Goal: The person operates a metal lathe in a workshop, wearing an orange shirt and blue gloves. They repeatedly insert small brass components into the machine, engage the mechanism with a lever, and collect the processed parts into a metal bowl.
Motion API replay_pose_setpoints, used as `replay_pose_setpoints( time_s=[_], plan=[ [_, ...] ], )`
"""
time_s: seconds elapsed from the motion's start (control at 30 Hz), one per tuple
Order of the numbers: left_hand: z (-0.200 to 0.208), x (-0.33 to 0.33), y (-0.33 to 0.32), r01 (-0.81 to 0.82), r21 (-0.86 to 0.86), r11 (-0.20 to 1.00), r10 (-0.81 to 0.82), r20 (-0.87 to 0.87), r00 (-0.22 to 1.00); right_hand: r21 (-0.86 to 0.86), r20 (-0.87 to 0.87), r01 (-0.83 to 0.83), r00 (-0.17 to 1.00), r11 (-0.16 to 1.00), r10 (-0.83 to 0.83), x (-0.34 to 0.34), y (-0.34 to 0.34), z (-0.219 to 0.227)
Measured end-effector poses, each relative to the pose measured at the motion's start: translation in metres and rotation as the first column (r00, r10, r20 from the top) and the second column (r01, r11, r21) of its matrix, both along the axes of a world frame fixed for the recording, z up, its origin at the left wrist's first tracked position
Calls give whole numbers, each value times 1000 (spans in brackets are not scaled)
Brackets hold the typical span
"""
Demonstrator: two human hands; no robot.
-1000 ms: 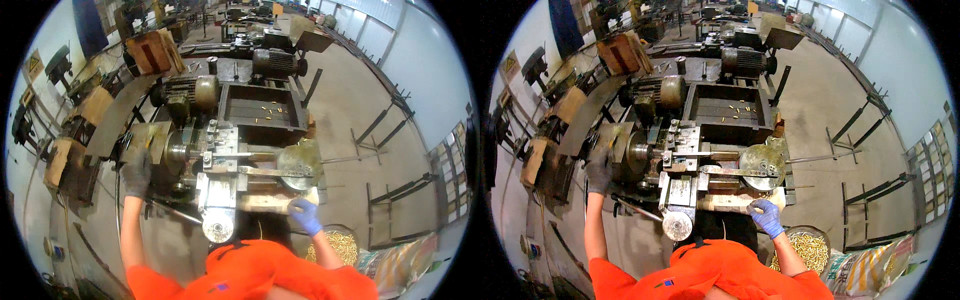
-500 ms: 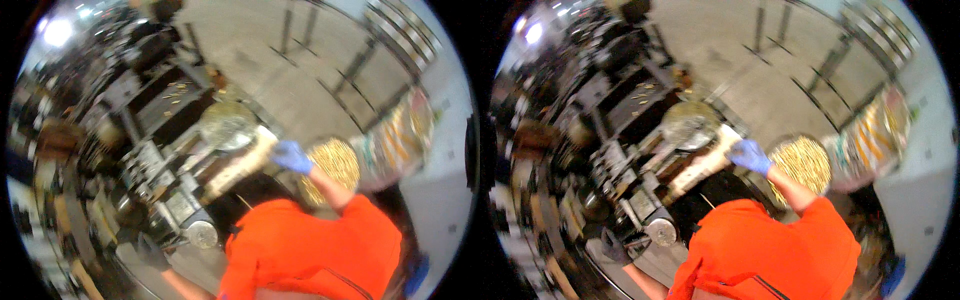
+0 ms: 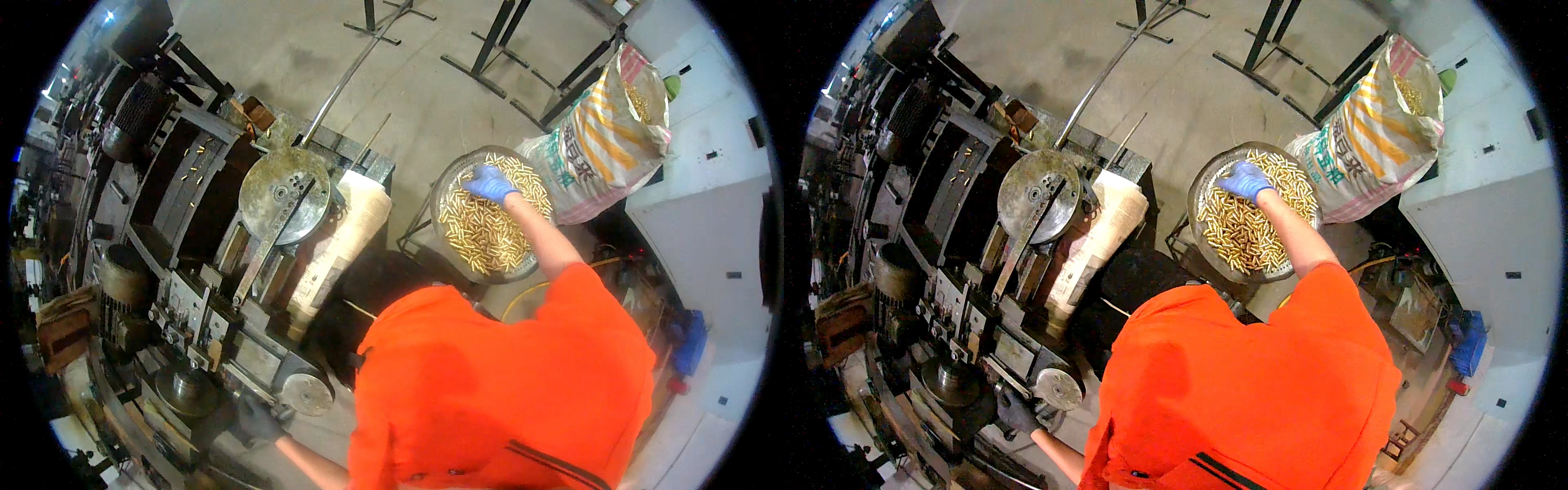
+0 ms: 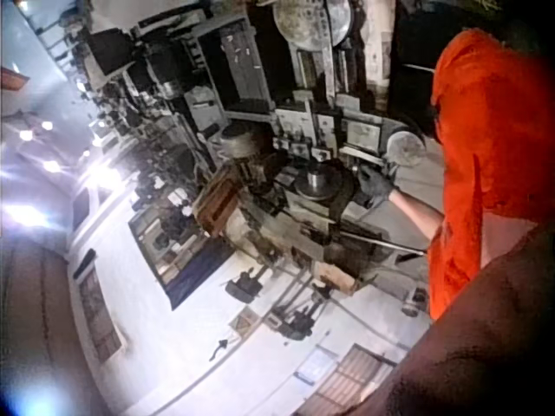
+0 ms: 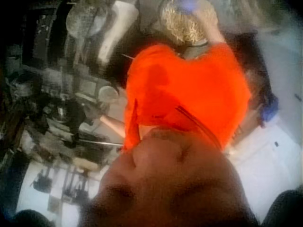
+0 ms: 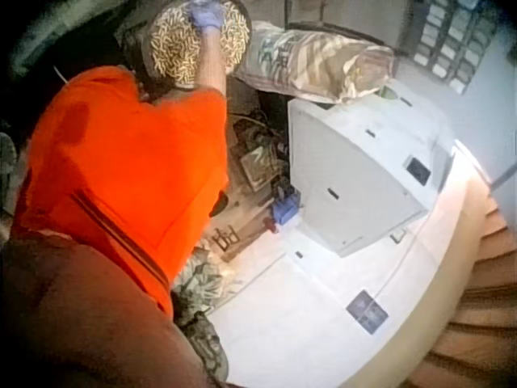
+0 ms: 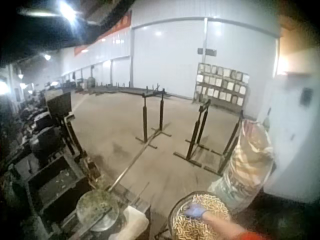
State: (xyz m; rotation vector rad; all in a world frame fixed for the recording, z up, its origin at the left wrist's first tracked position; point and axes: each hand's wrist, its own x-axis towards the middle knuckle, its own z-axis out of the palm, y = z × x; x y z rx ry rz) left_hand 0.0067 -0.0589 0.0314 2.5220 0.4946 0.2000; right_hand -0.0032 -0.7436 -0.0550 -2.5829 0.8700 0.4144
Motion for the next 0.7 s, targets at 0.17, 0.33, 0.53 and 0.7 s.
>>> replay_pose_setpoints(
  time_s=[0.17, 0.33, 0.53, 0.7],
  plan=[
    [-25, -8, 20, -93, -47, 995, 95, 35, 995, -126, -67, -249, 968, 960, 242, 38, 22, -53],
    [10, -1, -10, -8, 78, 997, 2, 80, 997, -265, -266, -484, 868, 834, 419, 51, 15, -94],
    [18, -8, -10, -140, 124, 982, 128, 96, 987, -166, -67, -392, 920, 905, 386, 56, 17, -99],
    [12, -14, -1, -111, 88, 990, 100, 124, 987, -150, 36, -301, 950, 942, 310, 51, -22, -154]
  ],
)
